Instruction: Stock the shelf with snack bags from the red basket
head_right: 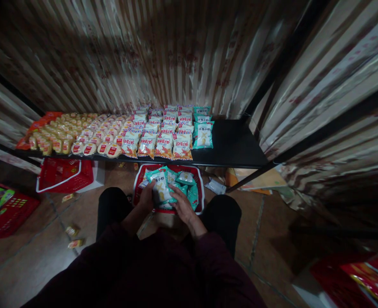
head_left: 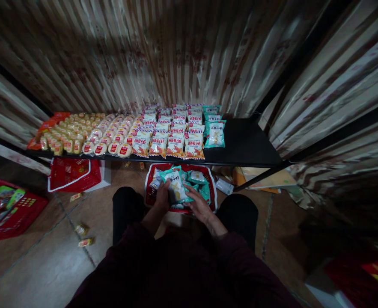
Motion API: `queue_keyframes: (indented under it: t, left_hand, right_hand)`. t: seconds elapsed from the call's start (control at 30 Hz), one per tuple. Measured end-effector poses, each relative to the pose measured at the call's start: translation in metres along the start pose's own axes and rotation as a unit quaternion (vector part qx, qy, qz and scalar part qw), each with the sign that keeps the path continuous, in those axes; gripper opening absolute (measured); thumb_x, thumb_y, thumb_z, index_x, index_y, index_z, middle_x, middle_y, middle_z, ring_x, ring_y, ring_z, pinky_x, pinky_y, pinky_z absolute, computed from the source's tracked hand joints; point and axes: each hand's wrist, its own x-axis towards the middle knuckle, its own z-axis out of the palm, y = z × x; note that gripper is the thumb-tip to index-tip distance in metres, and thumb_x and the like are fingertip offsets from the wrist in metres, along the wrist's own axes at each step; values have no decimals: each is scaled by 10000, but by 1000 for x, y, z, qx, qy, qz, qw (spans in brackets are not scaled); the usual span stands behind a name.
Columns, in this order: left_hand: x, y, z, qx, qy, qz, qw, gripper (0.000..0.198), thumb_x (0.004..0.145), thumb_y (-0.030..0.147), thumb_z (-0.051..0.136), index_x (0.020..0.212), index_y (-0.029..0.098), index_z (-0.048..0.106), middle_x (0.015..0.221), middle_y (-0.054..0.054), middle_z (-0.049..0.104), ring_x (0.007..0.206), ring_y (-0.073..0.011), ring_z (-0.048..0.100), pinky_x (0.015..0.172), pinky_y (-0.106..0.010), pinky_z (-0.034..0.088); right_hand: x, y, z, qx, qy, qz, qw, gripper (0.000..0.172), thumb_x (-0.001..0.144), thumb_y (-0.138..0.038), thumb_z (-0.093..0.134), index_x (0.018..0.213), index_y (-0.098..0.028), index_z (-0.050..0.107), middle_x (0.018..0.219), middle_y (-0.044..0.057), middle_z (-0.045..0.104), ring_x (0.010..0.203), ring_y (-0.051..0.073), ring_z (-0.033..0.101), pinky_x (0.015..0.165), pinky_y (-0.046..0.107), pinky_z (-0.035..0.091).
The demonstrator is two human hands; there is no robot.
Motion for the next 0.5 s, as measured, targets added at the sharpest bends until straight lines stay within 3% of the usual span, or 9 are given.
queue_keyframes:
  t: [0.17, 0.3, 0.4, 0.5]
  left_hand:
    - [-2, -2, 4, 36, 9, 5, 999, 462, 682, 518, 693, 970, 168, 608, 818, -41, 692, 840, -218, 663, 762, -327, 518]
    - [-3, -2, 5, 100, 52, 51, 992, 311, 711, 450, 670, 861, 186, 602, 793, -22, 664, 832, -193, 630, 742, -287, 481]
    - [-1, -1, 8, 122, 112, 78, 983, 273, 717, 373, 669, 912, 207, 575, 856, -4, 644, 902, -192, 597, 790, -284, 449]
    - [-1, 2, 11, 163, 158, 136, 964, 260, 720, 308, 653, 950, 220, 571, 918, -16, 623, 962, -210, 571, 859, -311, 427]
  right_hand:
    - [-8, -5, 3, 32, 1, -3, 999, 385, 636, -361, 743, 1002, -265, 671, 1124, 7, 688, 956, 214, 635, 659, 251, 488]
    - [-11, -7, 8, 21, -6, -13, 1000, 379, 630, -387, 758, 974, -263, 659, 1137, 13, 680, 1019, 241, 625, 688, 272, 495]
    - [-7, -5, 11, -7, 17, -49, 999, 407, 617, -406, 771, 981, -269, 653, 1223, 22, 646, 1155, 272, 568, 817, 339, 506]
    - [-1, -2, 16, -18, 34, -106, 994, 503, 616, -398, 784, 1083, -289, 630, 1259, 38, 632, 1272, 260, 488, 997, 388, 436]
